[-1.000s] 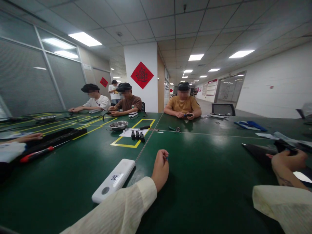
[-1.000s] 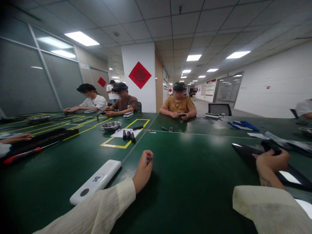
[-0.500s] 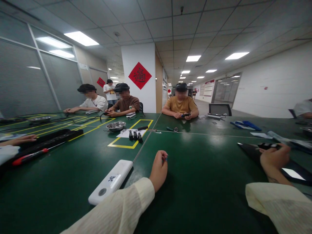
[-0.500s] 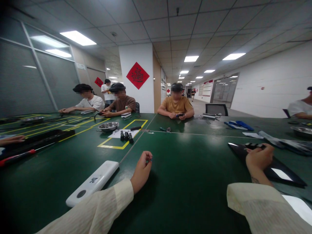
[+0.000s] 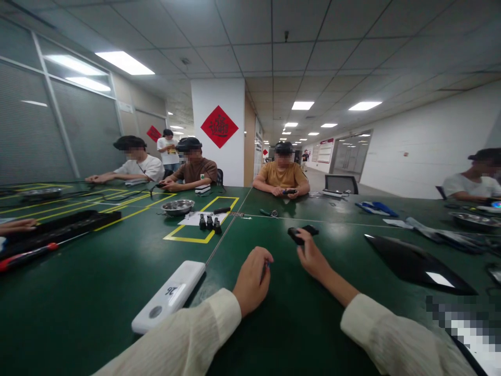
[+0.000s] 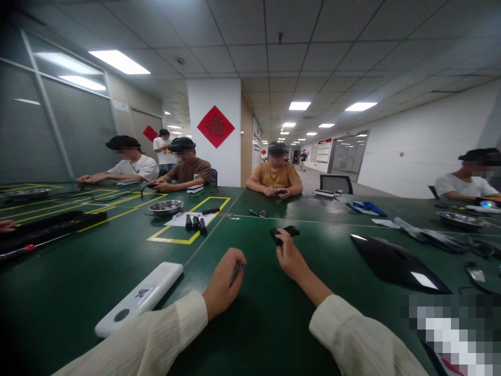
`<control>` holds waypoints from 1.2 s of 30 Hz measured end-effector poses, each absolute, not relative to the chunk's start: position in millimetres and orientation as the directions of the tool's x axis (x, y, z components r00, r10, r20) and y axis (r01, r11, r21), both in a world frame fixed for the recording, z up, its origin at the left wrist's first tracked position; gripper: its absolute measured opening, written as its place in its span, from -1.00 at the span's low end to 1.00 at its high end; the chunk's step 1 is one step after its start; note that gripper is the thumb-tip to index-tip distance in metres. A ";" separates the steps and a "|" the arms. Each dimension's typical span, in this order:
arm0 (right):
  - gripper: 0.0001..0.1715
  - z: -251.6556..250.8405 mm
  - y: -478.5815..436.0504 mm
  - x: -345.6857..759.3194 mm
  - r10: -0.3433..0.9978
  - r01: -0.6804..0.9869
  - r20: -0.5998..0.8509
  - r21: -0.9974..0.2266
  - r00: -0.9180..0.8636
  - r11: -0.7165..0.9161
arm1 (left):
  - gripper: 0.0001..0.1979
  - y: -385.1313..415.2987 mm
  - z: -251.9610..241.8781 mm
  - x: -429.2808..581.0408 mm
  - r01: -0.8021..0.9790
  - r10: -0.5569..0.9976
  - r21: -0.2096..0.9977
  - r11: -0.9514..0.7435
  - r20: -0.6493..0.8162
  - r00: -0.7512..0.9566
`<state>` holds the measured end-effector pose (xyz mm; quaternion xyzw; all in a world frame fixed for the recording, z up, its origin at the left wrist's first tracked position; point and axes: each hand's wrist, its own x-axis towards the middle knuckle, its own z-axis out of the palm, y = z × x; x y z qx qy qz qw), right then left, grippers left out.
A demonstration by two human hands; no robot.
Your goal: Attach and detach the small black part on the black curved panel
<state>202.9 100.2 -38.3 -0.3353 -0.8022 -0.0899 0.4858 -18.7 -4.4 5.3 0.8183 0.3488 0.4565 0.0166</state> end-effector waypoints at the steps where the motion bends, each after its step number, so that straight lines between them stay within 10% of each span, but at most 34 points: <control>1: -0.61 -37.6 91.3 182.1 0.448 0.541 0.811 -0.199 -0.377 0.817 | -0.81 -7.5 7.8 -18.4 0.539 0.488 0.212 -0.816 0.752 0.443; 4: -0.62 -35.5 68.0 132.4 0.435 0.296 0.776 -0.328 -0.457 0.897 | -0.84 -20.2 13.1 -13.7 0.379 0.162 -0.190 -0.906 0.670 0.724; 8: -0.60 -29.9 46.8 101.1 0.405 0.215 0.653 -0.353 -0.640 0.910 | -0.92 -40.3 13.9 -0.3 0.197 -0.055 -0.411 -0.890 0.526 0.849; 16: -0.64 -12.2 33.3 98.6 0.381 0.317 0.448 -0.213 -0.809 0.924 | -0.88 -41.7 13.3 4.1 0.184 0.001 -0.356 -0.916 0.458 0.889; 22: -0.48 -17.0 47.3 112.1 0.487 0.500 0.603 -0.162 -0.632 0.851 | -0.83 -37.4 16.9 -2.8 0.231 0.090 -0.283 -0.931 0.436 0.895; 29: -0.51 -23.5 109.2 239.3 0.577 0.968 0.816 -0.173 0.038 0.180 | -0.80 -39.8 18.6 -4.6 0.244 0.130 -0.259 -0.935 0.391 0.911; 36: -0.42 -48.0 116.4 370.7 0.524 0.824 0.663 -0.274 0.535 -0.495 | -0.78 -39.3 19.9 -3.4 0.236 0.130 -0.257 -0.937 0.370 0.920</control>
